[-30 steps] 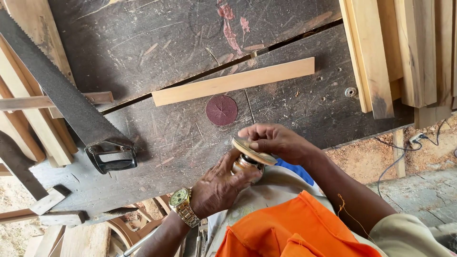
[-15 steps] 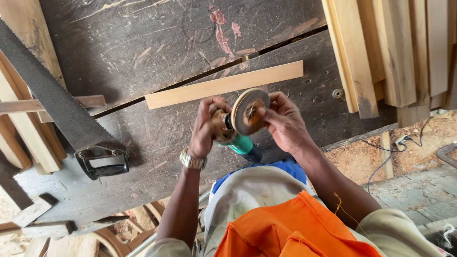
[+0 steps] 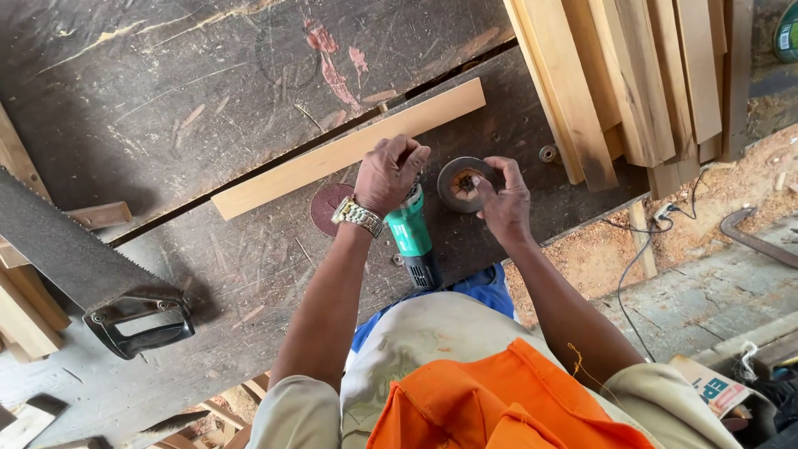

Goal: Attaching a sanding pad and a sanding disc to an angle grinder at a workbench.

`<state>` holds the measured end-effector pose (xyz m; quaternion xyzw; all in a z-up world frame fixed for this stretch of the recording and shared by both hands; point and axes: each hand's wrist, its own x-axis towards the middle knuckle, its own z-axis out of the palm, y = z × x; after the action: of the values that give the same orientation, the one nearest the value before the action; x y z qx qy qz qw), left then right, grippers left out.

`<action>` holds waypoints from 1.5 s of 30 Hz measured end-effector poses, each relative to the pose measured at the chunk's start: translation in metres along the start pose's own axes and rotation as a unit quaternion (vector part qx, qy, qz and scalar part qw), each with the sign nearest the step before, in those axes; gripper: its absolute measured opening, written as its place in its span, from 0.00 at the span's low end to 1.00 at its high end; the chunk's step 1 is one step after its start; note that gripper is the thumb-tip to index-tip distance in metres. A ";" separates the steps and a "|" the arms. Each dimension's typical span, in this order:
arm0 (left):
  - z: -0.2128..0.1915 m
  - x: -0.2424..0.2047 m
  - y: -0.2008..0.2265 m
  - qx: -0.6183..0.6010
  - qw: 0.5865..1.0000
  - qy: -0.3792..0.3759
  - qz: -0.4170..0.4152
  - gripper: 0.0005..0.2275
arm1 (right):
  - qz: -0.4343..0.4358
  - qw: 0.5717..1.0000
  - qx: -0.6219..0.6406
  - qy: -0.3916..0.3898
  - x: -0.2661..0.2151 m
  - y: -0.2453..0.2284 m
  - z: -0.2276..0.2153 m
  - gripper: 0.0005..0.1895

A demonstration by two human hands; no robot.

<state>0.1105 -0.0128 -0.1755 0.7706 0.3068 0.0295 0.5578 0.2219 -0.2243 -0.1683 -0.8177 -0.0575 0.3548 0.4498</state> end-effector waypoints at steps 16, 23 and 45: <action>-0.002 -0.047 -0.033 0.190 0.966 0.114 0.135 0.16 | -0.053 0.985 -0.159 0.042 0.024 0.014 -0.038 0.13; -0.036 -0.096 -0.040 0.311 0.921 0.203 -0.114 0.31 | 0.048 0.989 0.117 0.082 0.004 0.040 -0.084 0.10; -0.033 -0.112 -0.049 0.269 0.931 0.185 -0.165 0.27 | -0.144 0.905 -0.397 0.054 0.027 0.026 -0.021 0.27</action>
<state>-0.0149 -0.0322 -0.1731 0.8110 0.5243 -0.0046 0.2596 0.2491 -0.2429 -0.1953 -0.9293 -0.2862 0.1894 0.1368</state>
